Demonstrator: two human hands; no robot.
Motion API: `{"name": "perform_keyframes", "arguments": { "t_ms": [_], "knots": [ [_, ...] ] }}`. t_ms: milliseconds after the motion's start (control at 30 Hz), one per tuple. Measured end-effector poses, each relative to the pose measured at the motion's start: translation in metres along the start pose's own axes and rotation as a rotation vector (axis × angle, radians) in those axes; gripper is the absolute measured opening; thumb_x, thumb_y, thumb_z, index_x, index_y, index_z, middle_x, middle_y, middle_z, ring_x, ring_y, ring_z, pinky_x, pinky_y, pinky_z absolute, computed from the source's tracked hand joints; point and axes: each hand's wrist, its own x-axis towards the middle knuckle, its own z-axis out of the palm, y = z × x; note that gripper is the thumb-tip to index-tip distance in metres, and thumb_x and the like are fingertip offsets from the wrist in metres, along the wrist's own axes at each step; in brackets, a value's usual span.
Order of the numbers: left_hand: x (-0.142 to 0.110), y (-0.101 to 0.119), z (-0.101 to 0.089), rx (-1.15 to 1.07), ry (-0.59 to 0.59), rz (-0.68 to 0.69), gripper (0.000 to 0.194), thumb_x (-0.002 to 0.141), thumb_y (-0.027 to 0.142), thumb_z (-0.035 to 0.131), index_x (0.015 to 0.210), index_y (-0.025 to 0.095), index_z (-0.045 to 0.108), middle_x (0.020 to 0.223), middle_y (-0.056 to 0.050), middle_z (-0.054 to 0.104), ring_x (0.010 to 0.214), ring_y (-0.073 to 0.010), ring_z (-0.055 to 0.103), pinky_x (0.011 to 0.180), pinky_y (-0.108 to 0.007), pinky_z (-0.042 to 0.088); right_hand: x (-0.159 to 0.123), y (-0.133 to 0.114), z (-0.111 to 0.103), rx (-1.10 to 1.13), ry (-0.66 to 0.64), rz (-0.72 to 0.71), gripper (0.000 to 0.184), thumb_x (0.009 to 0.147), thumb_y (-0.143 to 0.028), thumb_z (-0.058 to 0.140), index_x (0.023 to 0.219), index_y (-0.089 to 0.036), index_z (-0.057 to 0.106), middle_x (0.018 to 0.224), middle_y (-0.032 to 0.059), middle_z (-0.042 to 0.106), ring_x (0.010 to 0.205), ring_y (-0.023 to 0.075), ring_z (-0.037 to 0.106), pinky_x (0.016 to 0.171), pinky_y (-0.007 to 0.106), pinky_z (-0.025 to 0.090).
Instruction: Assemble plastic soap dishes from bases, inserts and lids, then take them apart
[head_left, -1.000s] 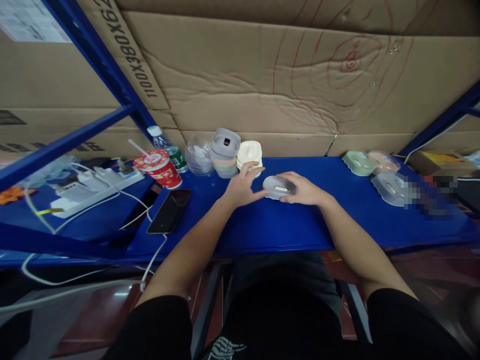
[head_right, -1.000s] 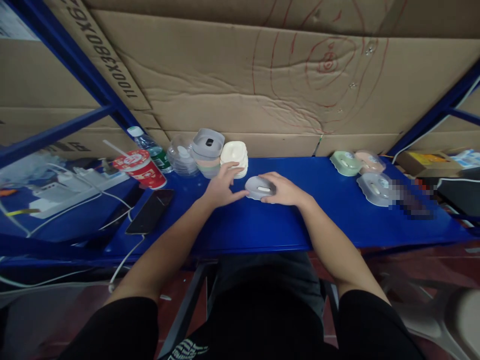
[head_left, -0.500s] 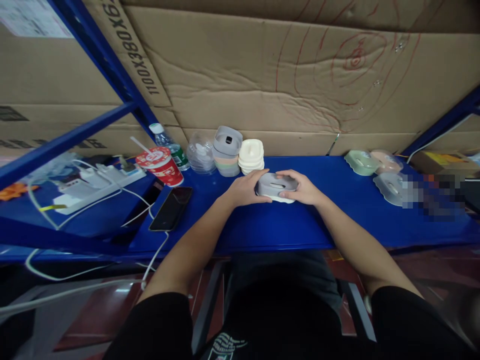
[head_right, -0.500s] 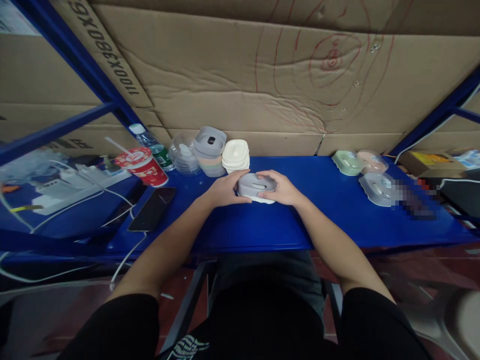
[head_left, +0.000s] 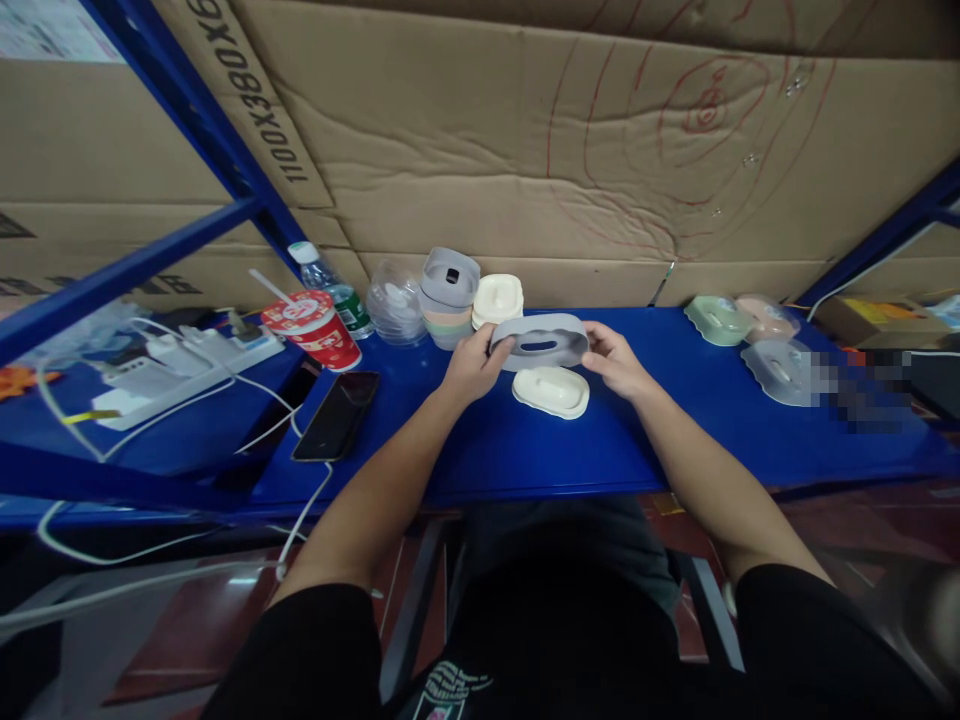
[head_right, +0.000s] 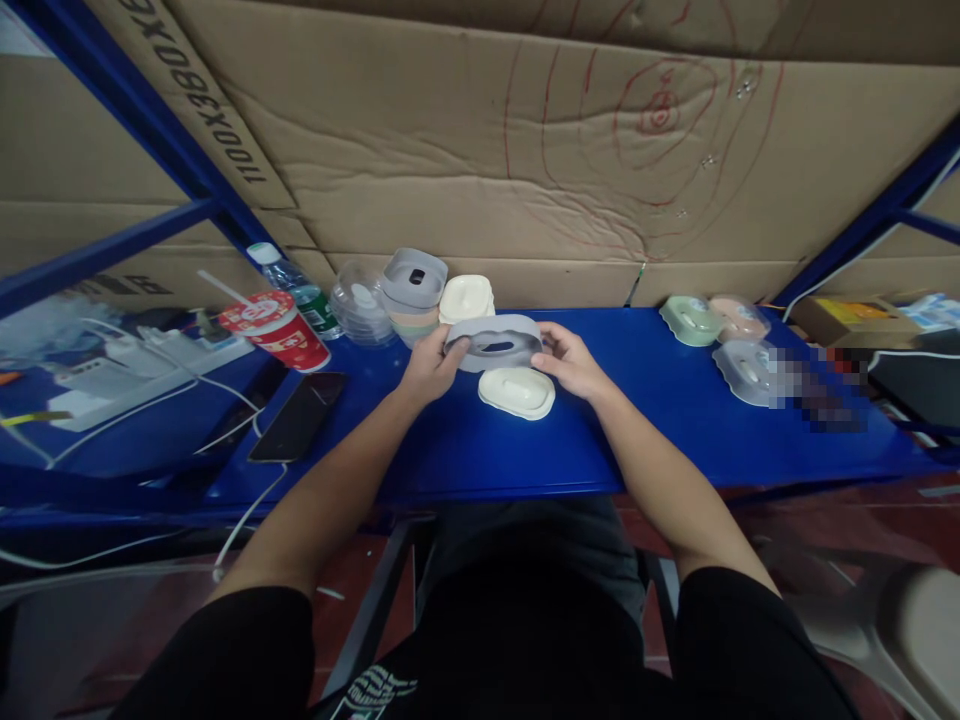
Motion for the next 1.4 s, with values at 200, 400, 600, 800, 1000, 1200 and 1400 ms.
{"name": "perform_keyframes", "arguments": {
  "t_ms": [200, 400, 600, 800, 1000, 1200, 1400],
  "knots": [
    [0.001, 0.004, 0.001, 0.044, 0.004, 0.375, 0.103, 0.079, 0.074, 0.075, 0.159, 0.02, 0.038, 0.156, -0.022, 0.054, 0.142, -0.0365, 0.057, 0.112, -0.052, 0.053, 0.004, 0.0, 0.002, 0.099, 0.18, 0.161, 0.065, 0.077, -0.087, 0.067, 0.098, -0.026, 0.064, 0.077, 0.0025, 0.069, 0.067, 0.0216, 0.07, 0.063, 0.04, 0.064],
    [0.008, 0.006, -0.011, 0.184, 0.045, 0.49, 0.078, 0.086, 0.073, 0.07, 0.146, 0.028, 0.051, 0.153, -0.018, 0.059, 0.146, -0.0353, 0.054, 0.12, -0.061, 0.043, 0.006, -0.01, 0.004, 0.208, 0.169, 0.205, 0.065, 0.077, -0.084, 0.071, 0.101, -0.025, 0.062, 0.077, 0.0038, 0.072, 0.061, 0.0206, 0.07, 0.059, 0.038, 0.064],
    [0.014, -0.001, -0.014, 0.202, 0.112, 0.504, 0.052, 0.086, 0.068, 0.076, 0.119, 0.028, 0.067, 0.15, -0.014, 0.062, 0.138, -0.0343, 0.06, 0.112, -0.057, 0.05, 0.006, -0.011, 0.003, 0.199, 0.123, 0.2, 0.075, 0.078, -0.093, 0.06, 0.109, -0.025, 0.062, 0.081, 0.0039, 0.074, 0.062, 0.0205, 0.074, 0.064, 0.038, 0.066],
    [0.03, -0.017, -0.037, 0.235, 0.494, 0.235, 0.049, 0.082, 0.058, 0.082, 0.117, 0.025, 0.068, 0.142, -0.013, 0.062, 0.136, -0.0344, 0.059, 0.118, -0.056, 0.043, 0.003, -0.002, -0.021, -0.209, 0.094, 0.029, 0.064, 0.091, -0.07, 0.067, 0.138, -0.026, 0.063, 0.106, 0.0075, 0.079, 0.079, 0.0213, 0.076, 0.08, 0.042, 0.065],
    [0.039, -0.021, -0.037, 0.27, 0.616, -0.049, 0.084, 0.074, 0.057, 0.087, 0.143, 0.021, 0.058, 0.151, -0.021, 0.048, 0.149, -0.0435, 0.04, 0.124, -0.063, 0.029, -0.005, 0.01, -0.047, -0.673, -0.343, -0.081, 0.05, 0.083, -0.012, 0.067, 0.129, -0.029, 0.075, 0.127, 0.0066, 0.077, 0.115, 0.0304, 0.072, 0.106, 0.056, 0.056],
    [0.035, -0.019, -0.031, 0.245, 0.442, 0.0, 0.102, 0.068, 0.071, 0.085, 0.152, 0.023, 0.052, 0.175, -0.021, 0.021, 0.163, -0.048, 0.009, 0.128, -0.07, 0.007, -0.005, 0.013, -0.05, -0.716, -0.582, -0.038, 0.066, 0.075, 0.003, 0.064, 0.127, -0.034, 0.078, 0.143, 0.0037, 0.07, 0.133, 0.0282, 0.065, 0.116, 0.05, 0.05],
    [0.031, -0.019, -0.032, 0.267, 0.346, 0.039, 0.107, 0.076, 0.079, 0.076, 0.16, 0.02, 0.045, 0.178, -0.014, 0.016, 0.163, -0.0488, 0.004, 0.127, -0.07, 0.001, -0.004, 0.007, -0.042, -0.789, -0.642, 0.024, 0.046, 0.082, -0.006, 0.073, 0.117, -0.035, 0.082, 0.149, 0.0031, 0.065, 0.139, 0.0291, 0.06, 0.12, 0.051, 0.043]
  ]
}}
